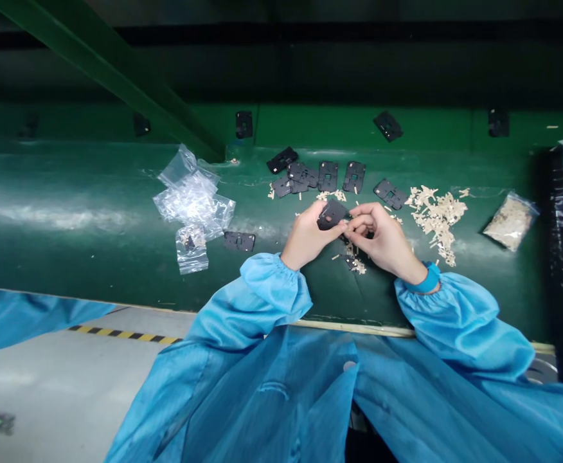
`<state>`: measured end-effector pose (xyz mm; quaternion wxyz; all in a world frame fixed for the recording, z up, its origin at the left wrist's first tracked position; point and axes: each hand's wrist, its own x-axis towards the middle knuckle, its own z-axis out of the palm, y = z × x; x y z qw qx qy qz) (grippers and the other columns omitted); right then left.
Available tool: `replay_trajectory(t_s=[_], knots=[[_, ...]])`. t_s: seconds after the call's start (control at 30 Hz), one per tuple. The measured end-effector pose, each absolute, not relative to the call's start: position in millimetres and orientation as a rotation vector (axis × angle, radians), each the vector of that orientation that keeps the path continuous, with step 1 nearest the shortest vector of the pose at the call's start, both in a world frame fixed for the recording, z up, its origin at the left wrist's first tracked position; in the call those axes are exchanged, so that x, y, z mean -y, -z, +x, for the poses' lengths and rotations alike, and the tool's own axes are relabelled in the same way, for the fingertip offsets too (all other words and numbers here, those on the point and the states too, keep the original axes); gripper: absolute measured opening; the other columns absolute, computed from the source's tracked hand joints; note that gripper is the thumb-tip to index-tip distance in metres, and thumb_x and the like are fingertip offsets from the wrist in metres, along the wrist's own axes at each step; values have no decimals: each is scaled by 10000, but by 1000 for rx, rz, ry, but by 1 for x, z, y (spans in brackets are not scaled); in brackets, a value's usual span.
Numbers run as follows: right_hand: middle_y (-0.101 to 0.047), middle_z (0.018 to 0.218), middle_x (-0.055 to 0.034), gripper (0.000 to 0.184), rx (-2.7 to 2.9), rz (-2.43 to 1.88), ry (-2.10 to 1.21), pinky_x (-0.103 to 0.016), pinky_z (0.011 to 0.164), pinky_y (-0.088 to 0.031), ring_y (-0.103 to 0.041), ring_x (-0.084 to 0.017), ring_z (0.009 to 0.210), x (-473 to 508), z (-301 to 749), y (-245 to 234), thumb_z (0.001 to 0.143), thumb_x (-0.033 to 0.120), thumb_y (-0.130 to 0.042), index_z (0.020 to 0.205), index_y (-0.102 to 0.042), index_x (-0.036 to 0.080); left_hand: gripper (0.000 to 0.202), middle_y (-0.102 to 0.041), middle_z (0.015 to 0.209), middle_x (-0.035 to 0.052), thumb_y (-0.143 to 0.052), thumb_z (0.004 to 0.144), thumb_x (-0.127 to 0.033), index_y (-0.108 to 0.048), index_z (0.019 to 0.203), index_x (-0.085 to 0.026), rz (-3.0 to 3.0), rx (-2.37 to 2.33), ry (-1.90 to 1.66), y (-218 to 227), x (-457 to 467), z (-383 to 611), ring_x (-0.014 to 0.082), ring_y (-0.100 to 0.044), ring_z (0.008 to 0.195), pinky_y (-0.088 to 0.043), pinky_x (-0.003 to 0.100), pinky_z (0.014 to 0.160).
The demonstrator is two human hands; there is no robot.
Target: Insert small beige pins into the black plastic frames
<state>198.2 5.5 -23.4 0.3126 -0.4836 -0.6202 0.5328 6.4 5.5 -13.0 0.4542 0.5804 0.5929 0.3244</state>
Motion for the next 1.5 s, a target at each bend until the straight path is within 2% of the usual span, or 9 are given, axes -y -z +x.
replay_trajectory(t_s=[0.17, 0.27, 0.43, 0.53, 0.77, 1.03, 1.17, 1.33, 1.5], knots=[[-724, 950, -23, 454, 1429, -1203, -1500, -294, 696, -538, -645, -139, 757, -6, 199, 17, 843, 391, -797, 1189, -549, 234, 206, -654, 821, -10, -740, 835, -308, -609, 947, -194, 1250, -1366, -830, 8, -6, 8, 127, -575, 667, -479, 260, 667], [-713, 1022, -47, 429, 1321, -1187, -1600, -275, 641, -536, -638, -135, 765, -5, 196, 16, 816, 415, -823, 1135, -604, 230, 205, -632, 774, -19, -741, 844, -320, -598, 926, -197, 1098, -1341, -885, 8, -4, 10, 95, -535, 574, -471, 242, 595], [-656, 760, 6, 251, 1287, -1224, -1564, -260, 543, -468, -558, -114, 615, 1, 186, 18, 844, 421, -792, 911, -671, 212, 197, -637, 767, -25, -744, 848, -312, -600, 919, -197, 1039, -1378, -932, 9, -2, 12, 83, -546, 576, -490, 225, 601], [-620, 676, 24, 228, 1246, -1237, -1514, -264, 520, -440, -506, -104, 547, 3, 180, 18, 859, 419, -774, 872, -682, 210, 167, -653, 785, -25, -726, 857, -294, -604, 918, -198, 1072, -1422, -954, 9, -1, 13, 88, -565, 590, -500, 230, 613], [-619, 680, 17, 257, 1177, -1273, -1478, -268, 531, -454, -503, -110, 546, 4, 179, 18, 848, 453, -760, 843, -669, 214, 182, -695, 887, 3, -735, 846, -302, -614, 943, -206, 1157, -1512, -993, 9, 5, 19, 143, -645, 791, -526, 259, 741], [-592, 662, 24, 263, 1145, -1255, -1505, -265, 519, -429, -471, -106, 535, 4, 179, 19, 832, 458, -776, 859, -674, 218, 163, -662, 820, -19, -723, 849, -270, -592, 916, -200, 1041, -1477, -1011, 5, 8, 26, 101, -574, 632, -491, 233, 604], [-604, 655, 21, 256, 1126, -1261, -1476, -259, 515, -419, -475, -101, 536, 4, 178, 18, 816, 436, -797, 812, -680, 208, 170, -690, 848, -9, -732, 849, -269, -599, 931, -202, 1109, -1519, -1001, 7, 8, 25, 129, -637, 736, -530, 255, 714], [-590, 612, 27, 236, 1133, -1300, -1461, -257, 499, -408, -462, -98, 508, 4, 178, 20, 825, 416, -785, 787, -690, 204, 259, -765, 1044, 20, -752, 871, -329, -616, 1075, -243, 1317, -1621, -986, 8, 13, 22, 199, -718, 996, -545, 337, 941], [-594, 600, 30, 195, 1101, -1300, -1461, -250, 495, -404, -461, -92, 496, 4, 178, 21, 824, 372, -780, 788, -699, 198, 285, -783, 1091, 32, -708, 917, -393, -615, 1148, -253, 1530, -1670, -906, 9, 17, 18, 207, -744, 1005, -553, 323, 915]])
